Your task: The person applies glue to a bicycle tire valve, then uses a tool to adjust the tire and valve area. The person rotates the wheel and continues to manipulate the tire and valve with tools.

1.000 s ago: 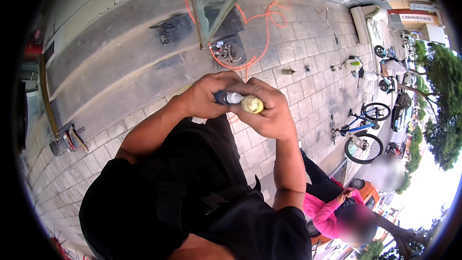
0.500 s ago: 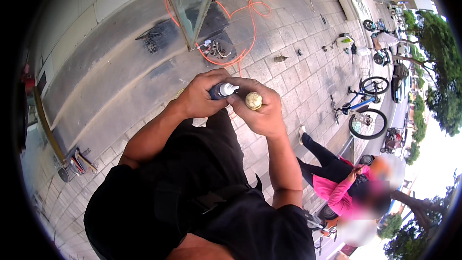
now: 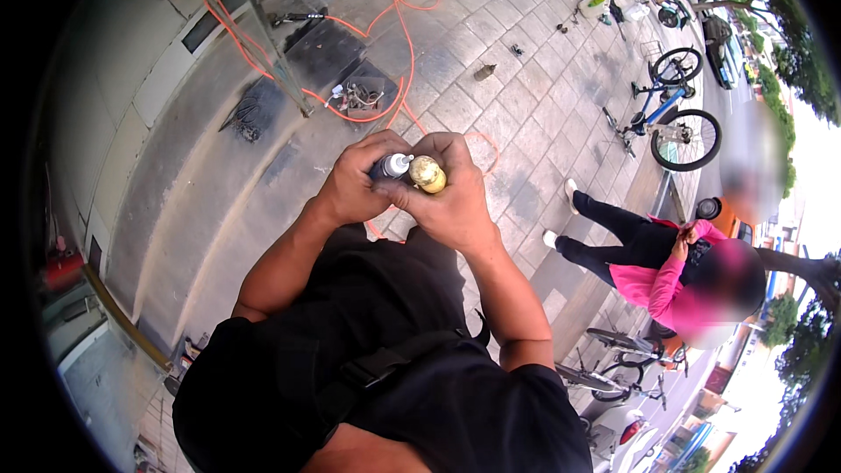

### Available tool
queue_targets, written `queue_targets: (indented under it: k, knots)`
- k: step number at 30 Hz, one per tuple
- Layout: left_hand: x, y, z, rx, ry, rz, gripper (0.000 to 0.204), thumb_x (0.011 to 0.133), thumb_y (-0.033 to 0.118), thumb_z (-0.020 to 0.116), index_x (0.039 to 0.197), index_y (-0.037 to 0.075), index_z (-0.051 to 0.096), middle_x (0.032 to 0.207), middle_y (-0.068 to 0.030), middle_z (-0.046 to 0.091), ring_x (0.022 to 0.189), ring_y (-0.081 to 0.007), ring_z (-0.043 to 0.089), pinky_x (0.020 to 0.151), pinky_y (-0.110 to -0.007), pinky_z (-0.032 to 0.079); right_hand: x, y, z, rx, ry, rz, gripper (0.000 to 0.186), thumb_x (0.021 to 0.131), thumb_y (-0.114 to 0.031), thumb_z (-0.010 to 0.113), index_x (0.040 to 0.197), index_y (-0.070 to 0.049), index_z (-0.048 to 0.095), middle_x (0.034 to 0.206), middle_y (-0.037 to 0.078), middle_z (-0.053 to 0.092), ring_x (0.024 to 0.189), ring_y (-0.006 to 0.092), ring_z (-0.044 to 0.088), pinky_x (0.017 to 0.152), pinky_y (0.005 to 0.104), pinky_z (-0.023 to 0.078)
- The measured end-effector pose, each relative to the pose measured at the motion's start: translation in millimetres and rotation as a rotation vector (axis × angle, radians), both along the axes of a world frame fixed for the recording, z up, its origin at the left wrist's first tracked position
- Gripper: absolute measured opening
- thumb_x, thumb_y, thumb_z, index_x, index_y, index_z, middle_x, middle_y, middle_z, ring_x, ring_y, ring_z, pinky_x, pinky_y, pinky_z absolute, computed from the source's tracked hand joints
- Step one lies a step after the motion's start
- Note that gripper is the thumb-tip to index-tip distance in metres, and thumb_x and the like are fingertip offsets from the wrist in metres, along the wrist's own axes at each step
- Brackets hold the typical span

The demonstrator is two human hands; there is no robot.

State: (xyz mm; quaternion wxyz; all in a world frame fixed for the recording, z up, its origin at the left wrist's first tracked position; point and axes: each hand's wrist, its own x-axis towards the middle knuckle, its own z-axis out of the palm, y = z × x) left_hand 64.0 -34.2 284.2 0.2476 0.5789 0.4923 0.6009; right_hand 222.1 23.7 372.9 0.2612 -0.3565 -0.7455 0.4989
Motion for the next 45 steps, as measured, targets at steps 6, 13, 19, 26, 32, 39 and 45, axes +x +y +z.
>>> queue_targets:
  k: [6,13,19,26,32,39,45]
  knots:
    - [57.0,43.4,5.4,-0.137,0.091,-0.114,0.033,0.077,0.002,0.077,0.108,-0.001,0.068,0.101,-0.015,0.068,0.091,-0.0309,0.068,0.079,-0.038,0.055,75.9,48.8,-12.3,0.072,0.056,0.108,0.033,0.086,-0.001,0.08,0.118,0.0,0.072,0.1,0.007,0.076,0.09,0.0088,0.067,0.081,0.0256,0.054]
    - [185.6,117.7,3.6,-0.005,0.084,-0.125,0.031,0.079,0.0,0.076,0.109,-0.001,0.069,0.102,-0.0138,0.07,0.09,-0.0253,0.07,0.079,-0.037,0.055,195.4,100.8,-14.0,0.003,0.091,-0.077,0.043,0.083,-0.017,0.087,0.119,-0.001,0.071,0.106,0.012,0.074,0.096,0.0212,0.071,0.085,0.0361,0.056]
    - [300.4,186.6,-2.0,-0.111,0.092,-0.32,0.031,0.079,0.004,0.076,0.11,0.002,0.068,0.096,-0.0148,0.066,0.087,-0.0365,0.065,0.076,-0.043,0.053,325.1,160.9,-19.9,0.125,0.043,-0.055,0.028,0.086,-0.011,0.08,0.113,-0.003,0.074,0.101,0.01,0.073,0.092,0.0228,0.072,0.082,0.0347,0.055]
    - [422.9,248.7,-8.5,-0.071,0.062,-0.445,0.032,0.079,0.002,0.075,0.111,0.001,0.068,0.098,-0.0153,0.066,0.088,-0.0356,0.066,0.078,-0.041,0.054,432.0,182.3,-23.6,0.199,-0.003,-0.381,0.028,0.087,-0.018,0.084,0.106,-0.001,0.072,0.089,0.012,0.074,0.081,0.0259,0.073,0.074,0.0362,0.057]
    - [480.0,296.7,-12.1,-0.066,0.097,-0.552,0.031,0.079,0.0,0.071,0.11,-0.001,0.067,0.099,-0.017,0.066,0.092,-0.039,0.067,0.079,-0.042,0.054,470.2,196.9,-37.4,0.117,0.045,-0.726,0.029,0.086,-0.023,0.086,0.099,-0.002,0.069,0.086,0.017,0.071,0.075,0.0314,0.071,0.068,0.0393,0.055]
    - [532.3,376.9,-55.8,-0.478,0.015,-0.656,0.029,0.094,0.026,0.078,0.114,0.007,0.071,0.091,-0.0101,0.073,0.086,-0.0167,0.071,0.078,-0.035,0.055,518.5,263.2,-61.4,-0.153,0.156,-0.948,0.038,0.093,-0.018,0.08,0.123,0.002,0.069,0.1,0.009,0.076,0.091,0.0138,0.068,0.082,0.0319,0.056]
    - [557.4,485.0,-70.1,-1.097,-0.406,-0.849,0.042,0.102,0.051,0.065,0.106,0.01,0.061,0.083,0.0011,0.06,0.068,-0.0053,0.053,0.052,-0.023,0.036,553.6,328.8,-117.1,-0.359,0.128,-1.122,0.027,0.097,-0.023,0.079,0.112,-0.001,0.073,0.091,0.0,0.071,0.082,0.0061,0.059,0.072,0.026,0.05]
